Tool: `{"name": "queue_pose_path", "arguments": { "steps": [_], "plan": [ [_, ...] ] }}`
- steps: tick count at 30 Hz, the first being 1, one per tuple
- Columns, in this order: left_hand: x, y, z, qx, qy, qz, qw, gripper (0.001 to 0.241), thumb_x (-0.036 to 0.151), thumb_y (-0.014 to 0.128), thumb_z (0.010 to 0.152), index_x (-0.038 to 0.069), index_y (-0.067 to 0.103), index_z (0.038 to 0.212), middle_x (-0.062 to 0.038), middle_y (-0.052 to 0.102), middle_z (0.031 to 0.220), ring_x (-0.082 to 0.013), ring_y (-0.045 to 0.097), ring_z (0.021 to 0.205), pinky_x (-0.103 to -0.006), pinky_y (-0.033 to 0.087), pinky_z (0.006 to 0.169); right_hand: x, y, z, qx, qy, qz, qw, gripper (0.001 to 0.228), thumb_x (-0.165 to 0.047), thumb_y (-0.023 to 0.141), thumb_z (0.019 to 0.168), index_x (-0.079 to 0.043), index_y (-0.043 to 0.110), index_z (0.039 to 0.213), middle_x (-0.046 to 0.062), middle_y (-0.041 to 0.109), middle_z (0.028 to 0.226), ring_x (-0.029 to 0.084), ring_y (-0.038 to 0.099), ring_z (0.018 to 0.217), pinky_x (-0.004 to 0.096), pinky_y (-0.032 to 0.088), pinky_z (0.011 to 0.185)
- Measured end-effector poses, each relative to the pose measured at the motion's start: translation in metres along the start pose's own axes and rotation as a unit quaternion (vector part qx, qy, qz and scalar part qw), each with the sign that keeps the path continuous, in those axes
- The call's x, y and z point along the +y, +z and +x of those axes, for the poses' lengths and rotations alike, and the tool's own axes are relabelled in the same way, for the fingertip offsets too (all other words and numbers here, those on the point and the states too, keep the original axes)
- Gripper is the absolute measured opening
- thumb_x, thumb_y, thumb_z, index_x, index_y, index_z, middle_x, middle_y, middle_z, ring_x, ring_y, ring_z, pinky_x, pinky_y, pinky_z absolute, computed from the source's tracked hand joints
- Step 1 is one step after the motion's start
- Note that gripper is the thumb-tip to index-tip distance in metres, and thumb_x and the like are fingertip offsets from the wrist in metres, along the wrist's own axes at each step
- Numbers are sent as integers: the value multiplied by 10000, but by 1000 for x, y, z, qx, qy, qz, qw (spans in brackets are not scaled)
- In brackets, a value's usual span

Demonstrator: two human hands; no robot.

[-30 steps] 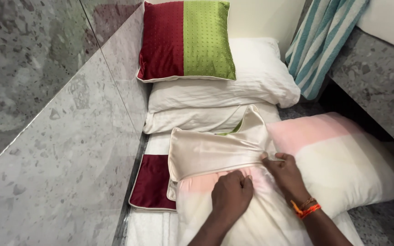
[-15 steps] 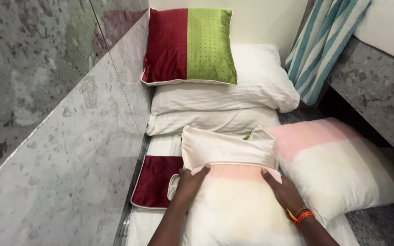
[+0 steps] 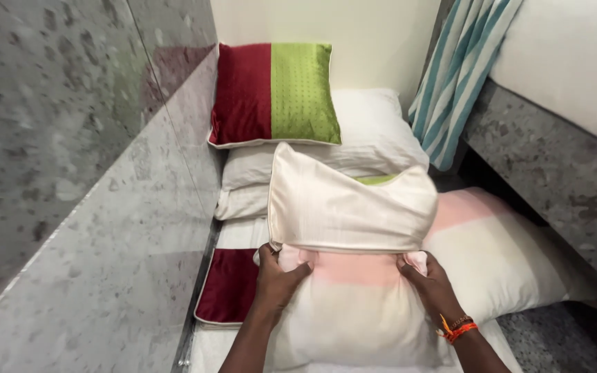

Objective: The person inserts a pink and white pillow into a white satin pillowcase. They pull the case over the pillow, adjust the corners, and smooth the fabric to fit the pillow inside.

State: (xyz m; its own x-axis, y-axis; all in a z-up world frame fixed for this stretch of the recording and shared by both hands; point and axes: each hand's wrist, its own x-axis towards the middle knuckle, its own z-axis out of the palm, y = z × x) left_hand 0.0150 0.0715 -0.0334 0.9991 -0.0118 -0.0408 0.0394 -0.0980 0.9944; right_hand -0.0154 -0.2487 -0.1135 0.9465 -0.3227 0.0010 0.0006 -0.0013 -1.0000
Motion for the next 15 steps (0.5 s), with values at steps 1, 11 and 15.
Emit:
{"name": "queue_pose_path", "arguments": {
  "steps": [1, 11, 15],
  "plan": [
    [11, -2, -8, 1, 5, -1, 1000, 851, 228, 856, 651, 2, 386, 1323, -205, 627, 1278, -273, 689, 1104, -374, 591, 921, -5, -2, -3, -1, -5, 1, 1000, 488, -250, 712, 909, 17, 616, 1305, 77, 703, 1193, 142, 640, 1084, 315, 486, 975],
    [16, -24, -42, -39, -66, 55, 996, 1334, 298, 916, 565, 18, 49, 1540, -219, 462, 1497, -311, 563, 1336, -373, 487, 1095, 5, -16, -36, 4, -77, -63, 995, 611, -124, 805, 777, -5, 576, 1331, 118, 747, 1143, 178, 697, 995, 342, 553, 889],
    [18, -23, -55, -52, -26, 54, 997, 1265, 329, 927, 537, 44, 181, 1517, -188, 500, 1495, -304, 554, 1348, -382, 468, 1105, 9, -29, -54, 23, -63, -65, 996, 693, -136, 824, 741, 0, 552, 1364, 146, 731, 1210, 214, 682, 1070, 362, 527, 952]
  ]
}}
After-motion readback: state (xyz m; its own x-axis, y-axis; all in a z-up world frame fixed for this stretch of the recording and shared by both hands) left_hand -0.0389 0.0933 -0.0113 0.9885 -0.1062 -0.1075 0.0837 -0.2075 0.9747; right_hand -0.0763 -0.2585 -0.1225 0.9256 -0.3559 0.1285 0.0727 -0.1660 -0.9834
